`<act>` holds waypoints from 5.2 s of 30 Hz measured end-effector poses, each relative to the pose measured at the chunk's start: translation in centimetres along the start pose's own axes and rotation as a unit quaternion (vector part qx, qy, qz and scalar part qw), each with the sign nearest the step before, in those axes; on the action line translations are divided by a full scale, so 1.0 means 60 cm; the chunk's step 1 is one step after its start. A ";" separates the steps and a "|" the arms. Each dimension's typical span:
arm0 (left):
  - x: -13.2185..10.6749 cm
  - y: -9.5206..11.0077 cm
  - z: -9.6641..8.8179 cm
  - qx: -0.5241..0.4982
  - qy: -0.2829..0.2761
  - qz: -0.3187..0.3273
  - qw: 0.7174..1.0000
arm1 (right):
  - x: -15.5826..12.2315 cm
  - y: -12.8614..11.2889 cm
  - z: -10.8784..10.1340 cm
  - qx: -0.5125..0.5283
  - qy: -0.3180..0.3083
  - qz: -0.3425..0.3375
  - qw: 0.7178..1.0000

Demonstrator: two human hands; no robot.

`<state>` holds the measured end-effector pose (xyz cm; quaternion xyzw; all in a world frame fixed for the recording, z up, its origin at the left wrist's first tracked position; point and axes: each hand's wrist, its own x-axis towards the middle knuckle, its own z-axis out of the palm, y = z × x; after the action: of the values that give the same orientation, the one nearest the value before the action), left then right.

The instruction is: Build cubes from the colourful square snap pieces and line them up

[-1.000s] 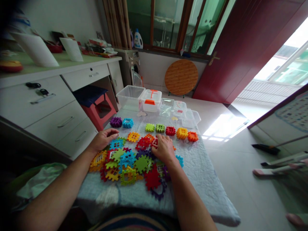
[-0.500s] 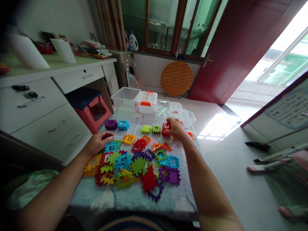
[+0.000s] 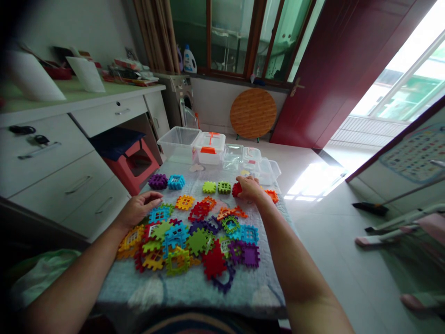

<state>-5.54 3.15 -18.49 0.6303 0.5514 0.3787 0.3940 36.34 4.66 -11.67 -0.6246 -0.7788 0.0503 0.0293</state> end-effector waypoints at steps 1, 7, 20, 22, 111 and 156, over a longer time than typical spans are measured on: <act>0.000 0.000 0.000 0.000 0.000 0.000 1.000 | 0.001 -0.001 0.000 0.000 -0.001 0.000 1.000; 0.000 -0.001 0.000 -0.001 0.002 -0.004 1.000 | 0.006 -0.005 0.001 0.002 -0.001 0.005 1.000; -0.005 0.018 0.005 -0.015 0.019 0.000 1.000 | -0.063 -0.152 -0.002 0.186 0.006 -0.142 0.972; -0.006 0.015 0.004 -0.017 0.020 0.001 1.000 | -0.059 -0.179 0.020 0.158 0.018 -0.161 0.974; -0.006 0.016 0.006 -0.015 0.010 0.004 1.000 | -0.090 -0.142 0.057 0.135 0.053 -0.043 0.989; -0.006 0.016 0.005 -0.033 0.008 -0.017 0.999 | 0.002 0.035 0.003 0.068 0.059 -0.009 0.996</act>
<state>-4.92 2.71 -17.72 0.6048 0.5522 0.3948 0.4165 38.32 5.21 -12.11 -0.6161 -0.7760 0.0662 0.1180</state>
